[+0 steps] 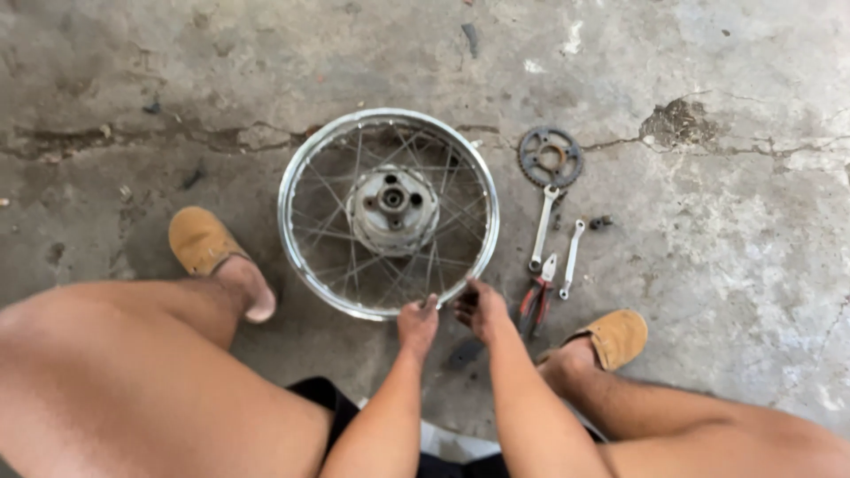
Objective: The person sits on the floor and uses a hammer to tap the rim of a motorcycle wheel, adjusting spoke tension to true the wheel. Tools and a sprocket are visible nearby on the concrete floor.
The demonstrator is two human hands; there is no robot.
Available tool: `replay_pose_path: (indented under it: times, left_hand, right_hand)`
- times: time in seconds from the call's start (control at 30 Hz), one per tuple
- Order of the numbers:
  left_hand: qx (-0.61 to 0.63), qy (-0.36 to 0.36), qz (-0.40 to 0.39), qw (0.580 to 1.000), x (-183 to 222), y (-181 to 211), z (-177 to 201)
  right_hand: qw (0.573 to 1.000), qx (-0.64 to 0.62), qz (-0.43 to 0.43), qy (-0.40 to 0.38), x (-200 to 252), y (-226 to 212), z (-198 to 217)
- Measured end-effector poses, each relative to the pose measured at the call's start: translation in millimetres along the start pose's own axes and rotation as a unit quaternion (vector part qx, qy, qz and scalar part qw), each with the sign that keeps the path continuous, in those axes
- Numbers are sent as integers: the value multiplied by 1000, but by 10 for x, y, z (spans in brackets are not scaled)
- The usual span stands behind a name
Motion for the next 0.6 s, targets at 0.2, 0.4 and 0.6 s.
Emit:
replay_pose_path:
  times: [0.2, 0.4, 0.6]
  left_hand:
    - [46, -4, 17, 999, -311, 181, 68]
    - [39, 21, 63, 997, -472, -19, -31]
    - [-44, -76, 29, 996, -682, 27, -413]
  right_hand:
    - [980, 131, 146, 28, -369, -205, 370]
    - [977, 151, 142, 58, -340, 102, 410]
    - [838, 502, 166, 134, -546, 381, 468]
Point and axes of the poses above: each hand's wrist, its own x-axis away from the middle knuckle, its own z-axis out of the back of the hand, y = z × x, the point moved 5 cm from there along -x, towards the middle knuckle, and after that the axes turned 7 degrees about -x, right-handed, at the moved point
